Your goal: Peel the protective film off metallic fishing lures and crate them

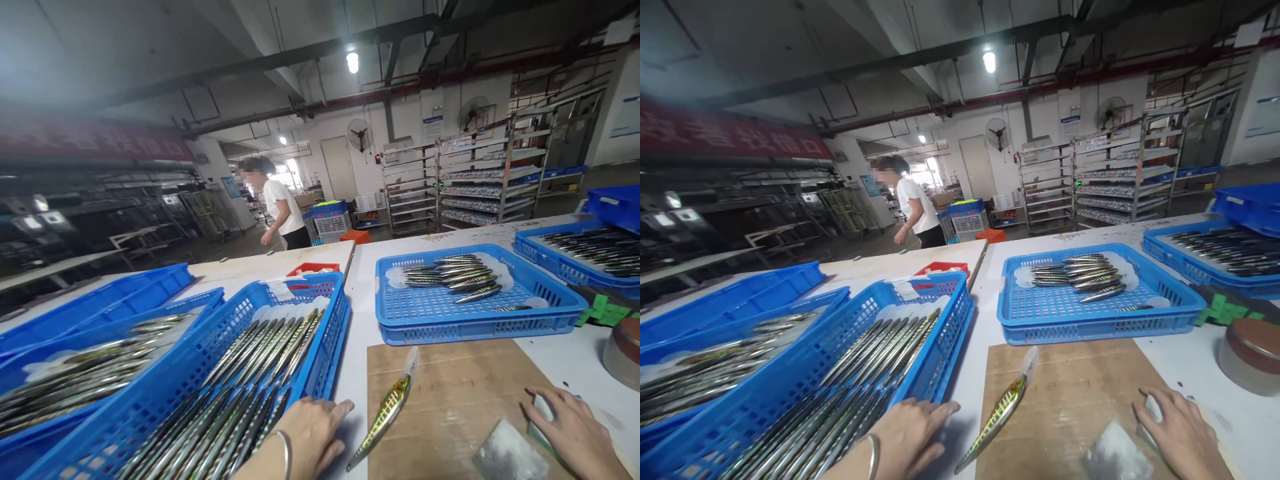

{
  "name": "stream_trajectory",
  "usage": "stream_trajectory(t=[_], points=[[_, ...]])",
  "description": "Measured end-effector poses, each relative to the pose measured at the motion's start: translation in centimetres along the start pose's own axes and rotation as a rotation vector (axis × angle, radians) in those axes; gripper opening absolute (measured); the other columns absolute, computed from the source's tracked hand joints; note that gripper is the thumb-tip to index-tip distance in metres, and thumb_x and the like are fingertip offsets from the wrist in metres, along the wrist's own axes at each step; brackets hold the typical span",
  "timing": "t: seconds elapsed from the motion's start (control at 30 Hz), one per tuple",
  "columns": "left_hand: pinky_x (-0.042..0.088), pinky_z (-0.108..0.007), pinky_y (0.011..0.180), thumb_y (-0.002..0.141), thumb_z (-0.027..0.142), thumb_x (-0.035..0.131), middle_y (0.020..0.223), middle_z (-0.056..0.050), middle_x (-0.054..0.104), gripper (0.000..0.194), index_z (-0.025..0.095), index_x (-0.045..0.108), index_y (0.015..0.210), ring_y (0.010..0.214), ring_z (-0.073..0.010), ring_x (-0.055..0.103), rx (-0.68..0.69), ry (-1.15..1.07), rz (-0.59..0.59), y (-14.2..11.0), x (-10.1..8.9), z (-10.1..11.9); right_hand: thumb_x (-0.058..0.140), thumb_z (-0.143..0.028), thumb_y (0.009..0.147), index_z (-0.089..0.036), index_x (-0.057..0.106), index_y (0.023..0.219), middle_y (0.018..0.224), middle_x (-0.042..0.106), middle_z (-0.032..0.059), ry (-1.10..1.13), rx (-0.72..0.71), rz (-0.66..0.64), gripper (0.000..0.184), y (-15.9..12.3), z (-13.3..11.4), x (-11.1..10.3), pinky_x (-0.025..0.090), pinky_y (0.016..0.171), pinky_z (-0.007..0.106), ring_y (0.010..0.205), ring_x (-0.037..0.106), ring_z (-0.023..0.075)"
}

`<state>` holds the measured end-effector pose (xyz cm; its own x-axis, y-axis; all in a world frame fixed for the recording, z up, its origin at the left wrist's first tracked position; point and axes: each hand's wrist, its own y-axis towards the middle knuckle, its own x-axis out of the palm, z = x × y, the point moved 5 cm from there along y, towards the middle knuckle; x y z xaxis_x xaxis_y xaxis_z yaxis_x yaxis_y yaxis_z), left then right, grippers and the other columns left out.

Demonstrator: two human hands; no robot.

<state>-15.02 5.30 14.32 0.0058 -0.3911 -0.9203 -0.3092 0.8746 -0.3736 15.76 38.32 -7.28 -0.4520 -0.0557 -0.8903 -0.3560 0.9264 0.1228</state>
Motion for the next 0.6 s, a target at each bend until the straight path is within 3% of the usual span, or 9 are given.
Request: stream_trajectory(t=[0.17,0.6], points=[[0.047,-0.051,0.090,0.087,0.027,0.049,0.114,-0.011,0.064,0.054,0.023,0.036,0.139,0.102,-0.0316,0.060,-0.015,0.028,0.000,-0.01,0.15,-0.02,0.038,-0.068,0.076,-0.033,0.064,0.108,0.120,0.057,0.0061,-0.015,-0.014,0.015,0.054,0.13,0.36,0.34,0.042,0.087,0.049,0.111,0.050,0.0334],[0.048,-0.048,0.089,0.085,0.027,0.051,0.110,-0.008,0.066,0.050,0.026,0.042,0.134,0.098,-0.0294,0.062,-0.008,0.027,0.033,-0.11,0.32,-0.02,0.039,-0.067,0.076,-0.032,0.065,0.107,0.118,0.058,0.0072,-0.014,-0.015,0.027,0.054,0.11,0.22,0.20,0.044,0.085,0.049,0.108,0.052,0.0339]])
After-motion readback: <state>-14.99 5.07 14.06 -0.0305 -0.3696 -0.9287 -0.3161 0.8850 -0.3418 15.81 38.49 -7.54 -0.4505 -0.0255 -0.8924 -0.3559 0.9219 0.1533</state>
